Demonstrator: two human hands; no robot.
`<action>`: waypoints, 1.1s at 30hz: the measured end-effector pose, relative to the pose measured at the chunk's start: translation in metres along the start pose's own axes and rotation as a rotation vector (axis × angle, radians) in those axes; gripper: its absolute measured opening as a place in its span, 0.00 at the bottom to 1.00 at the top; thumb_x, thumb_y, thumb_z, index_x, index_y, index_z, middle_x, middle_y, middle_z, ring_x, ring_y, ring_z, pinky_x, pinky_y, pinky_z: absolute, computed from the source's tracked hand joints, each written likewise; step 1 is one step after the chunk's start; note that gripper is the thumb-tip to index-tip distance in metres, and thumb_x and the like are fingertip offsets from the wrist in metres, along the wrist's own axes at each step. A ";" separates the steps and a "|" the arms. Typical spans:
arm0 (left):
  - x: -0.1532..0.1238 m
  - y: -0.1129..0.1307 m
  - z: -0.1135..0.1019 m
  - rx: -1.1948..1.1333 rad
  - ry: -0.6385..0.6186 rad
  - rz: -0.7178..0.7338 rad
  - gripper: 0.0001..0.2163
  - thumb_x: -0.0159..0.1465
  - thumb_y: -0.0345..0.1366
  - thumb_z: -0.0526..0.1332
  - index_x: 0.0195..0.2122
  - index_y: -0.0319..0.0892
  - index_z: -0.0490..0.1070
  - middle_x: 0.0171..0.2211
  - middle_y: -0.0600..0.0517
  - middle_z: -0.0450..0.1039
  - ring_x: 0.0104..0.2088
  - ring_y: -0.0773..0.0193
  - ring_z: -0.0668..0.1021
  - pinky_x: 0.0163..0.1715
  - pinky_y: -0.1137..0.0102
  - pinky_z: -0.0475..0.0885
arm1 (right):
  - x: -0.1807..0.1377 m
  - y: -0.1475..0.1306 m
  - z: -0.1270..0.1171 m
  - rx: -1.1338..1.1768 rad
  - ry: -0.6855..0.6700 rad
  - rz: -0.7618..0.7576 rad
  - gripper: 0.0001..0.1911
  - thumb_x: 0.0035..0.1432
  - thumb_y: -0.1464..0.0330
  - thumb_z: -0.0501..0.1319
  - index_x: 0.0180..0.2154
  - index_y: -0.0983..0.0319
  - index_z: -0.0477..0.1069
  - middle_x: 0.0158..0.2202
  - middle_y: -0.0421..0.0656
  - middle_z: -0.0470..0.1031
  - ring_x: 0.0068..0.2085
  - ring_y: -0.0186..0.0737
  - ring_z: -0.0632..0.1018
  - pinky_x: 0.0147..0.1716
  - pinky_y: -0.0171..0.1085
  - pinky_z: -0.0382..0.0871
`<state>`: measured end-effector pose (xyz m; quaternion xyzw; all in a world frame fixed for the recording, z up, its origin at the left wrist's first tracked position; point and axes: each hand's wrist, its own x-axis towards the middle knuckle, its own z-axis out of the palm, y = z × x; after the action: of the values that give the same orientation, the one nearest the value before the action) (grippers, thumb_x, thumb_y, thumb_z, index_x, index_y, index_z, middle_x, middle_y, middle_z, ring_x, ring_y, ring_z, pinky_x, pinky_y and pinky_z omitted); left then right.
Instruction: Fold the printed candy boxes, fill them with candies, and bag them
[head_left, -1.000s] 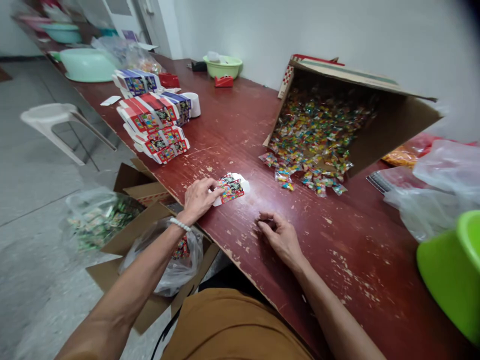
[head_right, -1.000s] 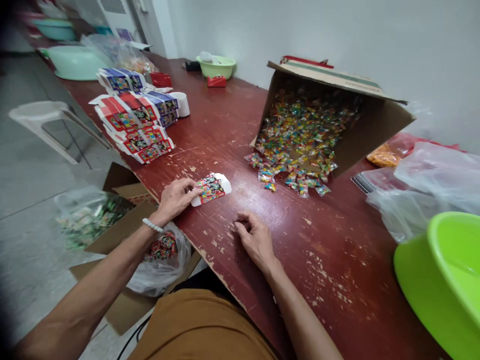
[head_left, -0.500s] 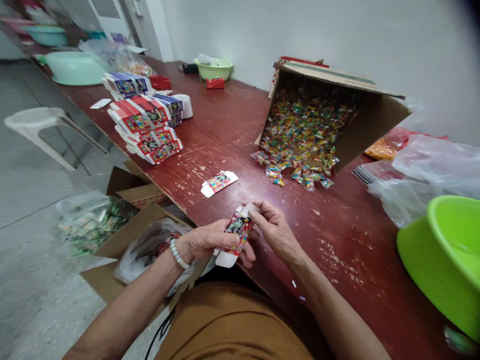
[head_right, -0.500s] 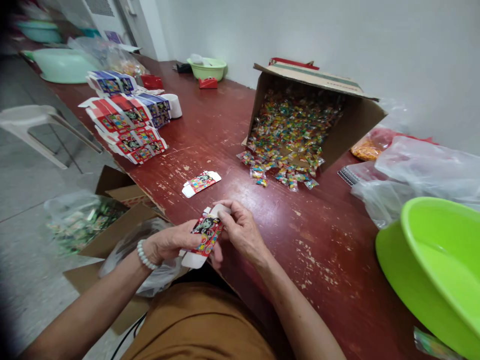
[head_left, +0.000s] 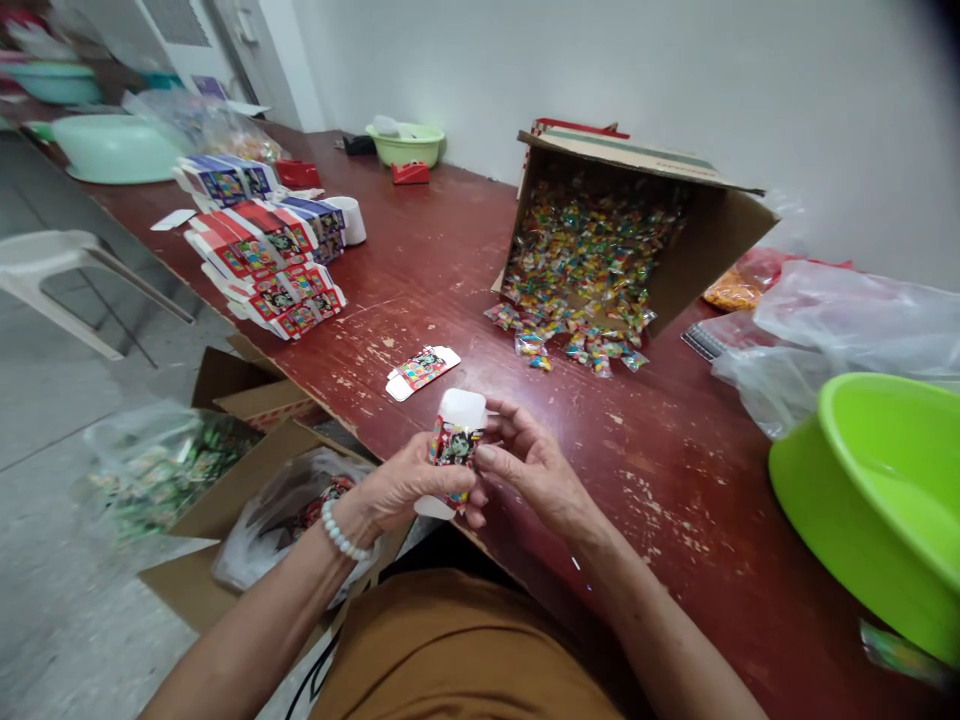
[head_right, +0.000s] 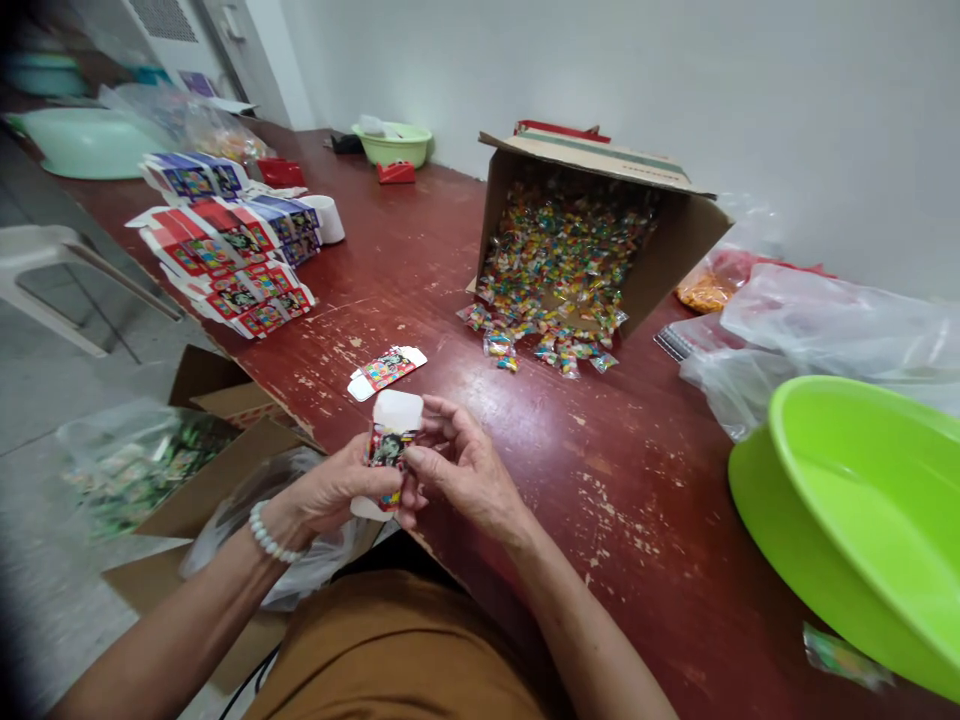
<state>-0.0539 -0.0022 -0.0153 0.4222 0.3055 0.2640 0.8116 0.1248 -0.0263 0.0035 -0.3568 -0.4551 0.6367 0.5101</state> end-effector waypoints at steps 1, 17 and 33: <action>0.001 -0.002 0.002 -0.014 0.037 -0.006 0.17 0.51 0.42 0.75 0.35 0.37 0.78 0.26 0.47 0.80 0.23 0.59 0.81 0.25 0.67 0.77 | 0.000 0.001 0.001 0.009 -0.014 0.026 0.22 0.54 0.59 0.70 0.49 0.56 0.72 0.40 0.44 0.77 0.29 0.36 0.76 0.26 0.35 0.72; 0.004 -0.002 0.036 0.154 0.491 0.387 0.30 0.54 0.38 0.73 0.54 0.47 0.60 0.35 0.54 0.78 0.30 0.62 0.81 0.31 0.69 0.78 | 0.003 0.015 -0.013 -0.167 0.343 -0.054 0.26 0.53 0.64 0.69 0.53 0.56 0.66 0.30 0.34 0.73 0.29 0.34 0.74 0.29 0.33 0.70; 0.007 -0.003 0.026 0.360 0.368 0.364 0.10 0.62 0.40 0.67 0.41 0.41 0.75 0.36 0.51 0.78 0.34 0.64 0.77 0.34 0.72 0.73 | 0.016 -0.001 -0.032 -0.102 0.199 0.065 0.19 0.40 0.63 0.76 0.35 0.61 0.76 0.27 0.38 0.78 0.28 0.35 0.76 0.32 0.35 0.71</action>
<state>-0.0295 -0.0124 -0.0080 0.5520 0.4086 0.4186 0.5942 0.1505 -0.0038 -0.0061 -0.4584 -0.4224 0.5901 0.5131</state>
